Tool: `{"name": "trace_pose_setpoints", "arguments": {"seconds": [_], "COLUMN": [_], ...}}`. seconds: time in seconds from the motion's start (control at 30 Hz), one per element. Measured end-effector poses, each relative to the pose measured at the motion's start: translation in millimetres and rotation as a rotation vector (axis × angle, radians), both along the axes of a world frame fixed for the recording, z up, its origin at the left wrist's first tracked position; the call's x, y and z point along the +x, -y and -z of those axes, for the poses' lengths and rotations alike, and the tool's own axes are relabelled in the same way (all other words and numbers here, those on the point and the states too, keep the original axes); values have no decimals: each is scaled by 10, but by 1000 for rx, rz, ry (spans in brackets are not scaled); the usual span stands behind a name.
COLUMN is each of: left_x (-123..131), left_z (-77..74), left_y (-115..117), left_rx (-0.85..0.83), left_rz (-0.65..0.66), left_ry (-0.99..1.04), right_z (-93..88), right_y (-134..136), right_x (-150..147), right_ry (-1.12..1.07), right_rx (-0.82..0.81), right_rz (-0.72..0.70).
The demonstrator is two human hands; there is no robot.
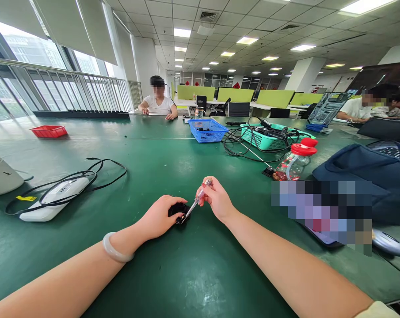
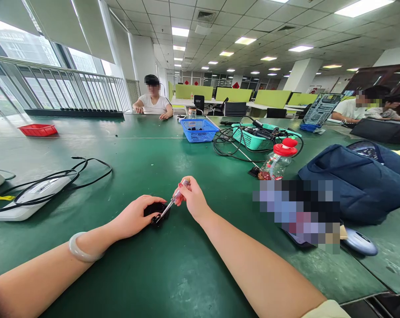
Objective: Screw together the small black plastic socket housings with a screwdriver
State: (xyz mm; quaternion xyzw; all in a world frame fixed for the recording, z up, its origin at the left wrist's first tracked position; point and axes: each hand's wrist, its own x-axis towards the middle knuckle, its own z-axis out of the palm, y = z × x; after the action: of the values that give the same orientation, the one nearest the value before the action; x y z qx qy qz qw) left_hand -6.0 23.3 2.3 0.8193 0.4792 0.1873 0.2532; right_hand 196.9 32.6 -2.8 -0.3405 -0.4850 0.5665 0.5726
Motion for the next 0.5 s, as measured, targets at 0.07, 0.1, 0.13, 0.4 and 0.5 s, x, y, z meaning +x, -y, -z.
{"name": "trace_pose_setpoints", "arguments": {"seconds": [0.07,0.1,0.13,0.4,0.5], "left_x": [5,7,8,1,5], "left_z": [-6,-9,-11,-15,-23], "left_y": [2,2,2,4,11], "left_rx": [-4,-6,-7,4,2], "left_rz": [-5,-9,-11,-5,-11], "left_ry": [-2,-4,-6,-15,-17], "right_z": [11,18,23,33,39], "right_y": [-2,-4,-5,-9,-19], "right_x": [-4,-6,-8,-15,-12], "right_ry": [12,16,20,72,63], "right_rx": [7,10,13,36,38], "right_rz": [-5,-9,-12,-39,-32]}}
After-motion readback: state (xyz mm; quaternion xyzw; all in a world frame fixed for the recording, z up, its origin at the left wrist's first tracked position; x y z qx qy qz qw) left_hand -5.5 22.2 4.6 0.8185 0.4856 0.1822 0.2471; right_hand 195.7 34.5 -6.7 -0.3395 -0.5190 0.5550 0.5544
